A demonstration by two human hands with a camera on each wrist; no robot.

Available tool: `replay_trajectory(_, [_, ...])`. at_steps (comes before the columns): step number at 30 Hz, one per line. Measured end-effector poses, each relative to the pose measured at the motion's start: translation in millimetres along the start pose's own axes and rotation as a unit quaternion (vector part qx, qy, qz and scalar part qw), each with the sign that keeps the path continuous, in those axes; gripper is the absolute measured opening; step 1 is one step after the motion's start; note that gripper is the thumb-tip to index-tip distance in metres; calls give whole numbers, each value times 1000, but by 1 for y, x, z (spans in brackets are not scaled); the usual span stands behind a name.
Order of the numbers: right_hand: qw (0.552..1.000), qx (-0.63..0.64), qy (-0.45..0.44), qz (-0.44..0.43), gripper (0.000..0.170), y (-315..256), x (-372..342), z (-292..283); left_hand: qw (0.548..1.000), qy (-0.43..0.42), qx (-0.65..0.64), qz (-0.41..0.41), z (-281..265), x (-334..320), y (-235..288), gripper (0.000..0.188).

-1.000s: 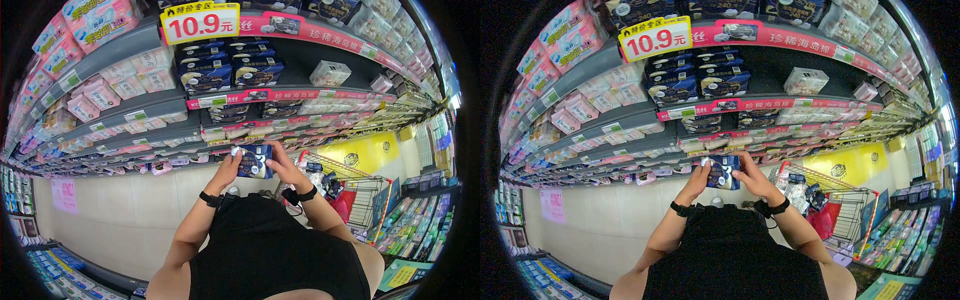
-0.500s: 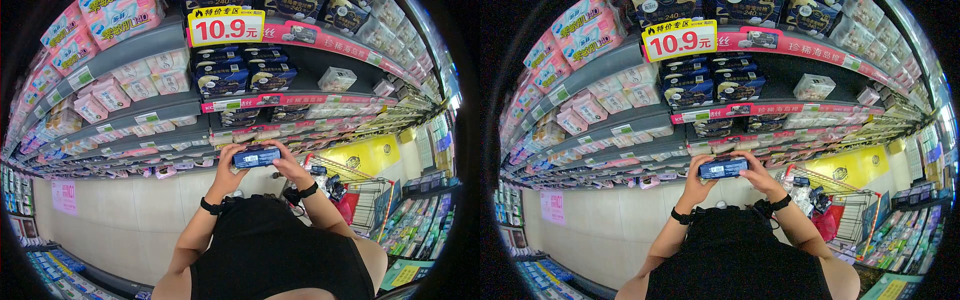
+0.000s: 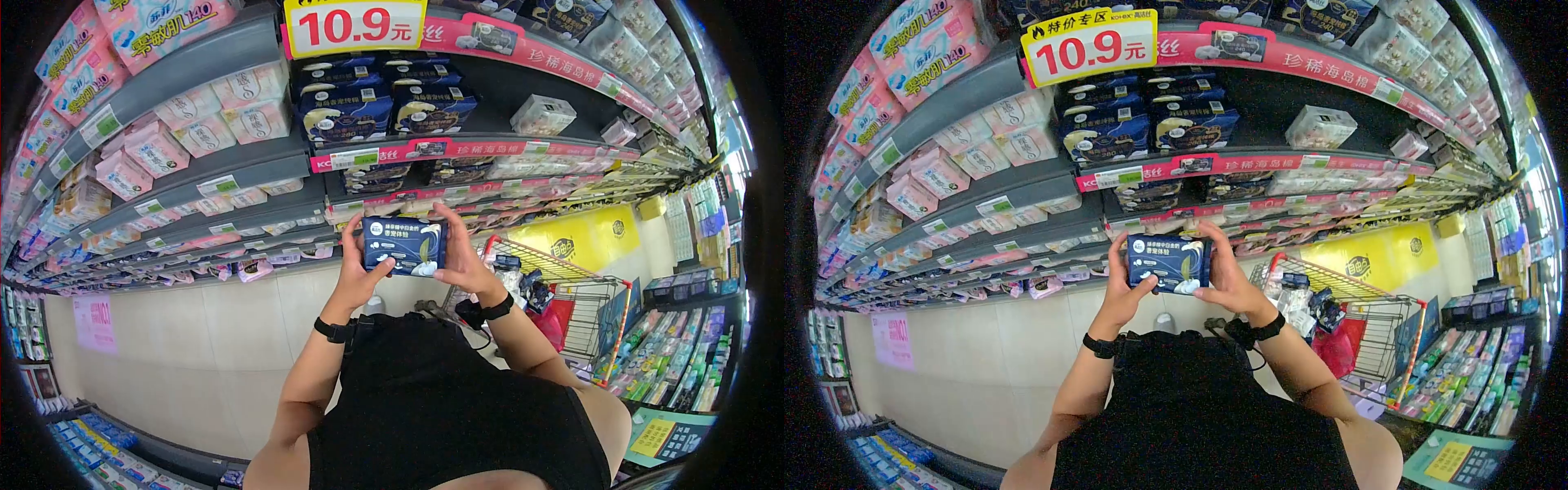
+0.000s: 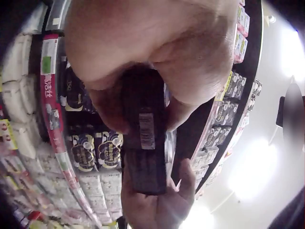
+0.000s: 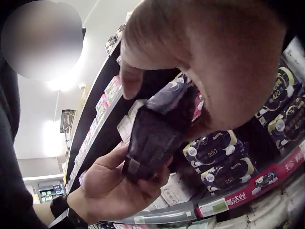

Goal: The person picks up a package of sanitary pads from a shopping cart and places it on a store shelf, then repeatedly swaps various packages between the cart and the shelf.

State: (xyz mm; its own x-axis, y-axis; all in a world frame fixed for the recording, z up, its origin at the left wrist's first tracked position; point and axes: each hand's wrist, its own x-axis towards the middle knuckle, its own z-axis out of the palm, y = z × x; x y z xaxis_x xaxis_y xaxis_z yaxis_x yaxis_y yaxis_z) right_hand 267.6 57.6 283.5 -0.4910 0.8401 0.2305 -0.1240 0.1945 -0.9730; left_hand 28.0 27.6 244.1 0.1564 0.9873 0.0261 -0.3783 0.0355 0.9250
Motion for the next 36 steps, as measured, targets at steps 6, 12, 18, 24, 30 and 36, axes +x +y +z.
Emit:
replay_trajectory(6, [985,84,100,117,89,2,-12,9,999,5,34,15,17,-5,-14,70])
replay_trajectory(12, [980,20,186,66,70,33,-26,-3,978,19,163,127,28,7,-20,64])
replay_trajectory(18, [943,272,154,114,76,23,-46,-1,922,-132,324,169,51,10,12,58])
replay_trajectory(24, [982,40,96,156,98,3,-51,-22,934,-159,304,96,60,2,-26,62])
replay_trajectory(30, [984,57,80,146,82,7,-54,-22,931,-47,358,58,59,14,-18,97])
replay_trajectory(36, [984,-116,93,93,59,-18,-46,-77,974,-99,201,-20,47,10,-55,76])
